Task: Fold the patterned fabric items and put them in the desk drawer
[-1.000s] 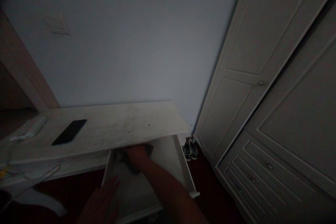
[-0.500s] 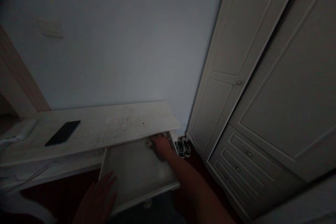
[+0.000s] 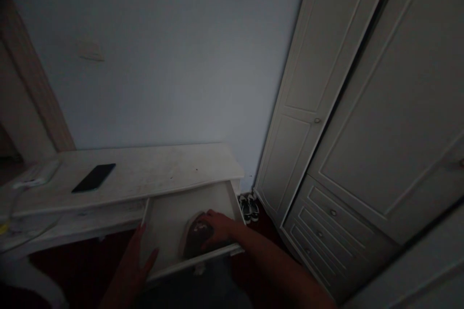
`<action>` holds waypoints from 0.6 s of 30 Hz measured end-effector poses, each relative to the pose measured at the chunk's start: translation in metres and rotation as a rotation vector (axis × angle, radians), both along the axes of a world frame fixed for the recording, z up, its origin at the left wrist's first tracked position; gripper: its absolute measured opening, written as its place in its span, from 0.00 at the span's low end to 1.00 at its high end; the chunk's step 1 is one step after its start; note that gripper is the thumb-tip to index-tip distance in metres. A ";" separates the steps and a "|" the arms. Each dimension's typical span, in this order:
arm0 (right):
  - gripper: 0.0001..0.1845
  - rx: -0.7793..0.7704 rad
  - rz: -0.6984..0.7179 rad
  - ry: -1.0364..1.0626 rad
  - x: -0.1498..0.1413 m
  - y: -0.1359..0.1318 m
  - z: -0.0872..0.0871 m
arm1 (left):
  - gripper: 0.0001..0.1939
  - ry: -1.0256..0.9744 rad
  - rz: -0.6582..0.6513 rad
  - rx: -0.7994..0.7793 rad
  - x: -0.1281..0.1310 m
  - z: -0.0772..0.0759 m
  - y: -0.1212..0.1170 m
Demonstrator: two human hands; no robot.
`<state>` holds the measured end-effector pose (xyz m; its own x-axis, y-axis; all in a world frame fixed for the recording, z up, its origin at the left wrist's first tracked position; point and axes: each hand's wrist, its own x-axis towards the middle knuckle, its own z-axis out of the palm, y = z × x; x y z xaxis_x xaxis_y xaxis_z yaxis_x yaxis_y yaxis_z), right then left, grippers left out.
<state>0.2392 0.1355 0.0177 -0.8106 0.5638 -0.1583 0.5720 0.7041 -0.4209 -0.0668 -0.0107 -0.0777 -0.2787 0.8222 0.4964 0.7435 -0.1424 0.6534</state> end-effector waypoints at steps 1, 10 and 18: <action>0.49 -0.014 0.052 -0.003 -0.011 -0.005 0.000 | 0.39 -0.013 -0.009 -0.012 0.000 -0.001 0.001; 0.27 0.361 0.323 0.080 -0.168 -0.034 -0.035 | 0.36 0.057 -0.056 -0.001 -0.009 -0.016 0.008; 0.25 0.389 -0.218 0.096 -0.185 -0.005 -0.023 | 0.37 0.121 -0.023 0.006 0.004 -0.022 0.000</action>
<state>0.0544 0.1302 -0.0053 -0.6669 0.7257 0.1687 0.6958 0.6876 -0.2074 -0.0632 -0.0108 -0.0996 -0.1974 0.8247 0.5299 0.8131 -0.1642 0.5585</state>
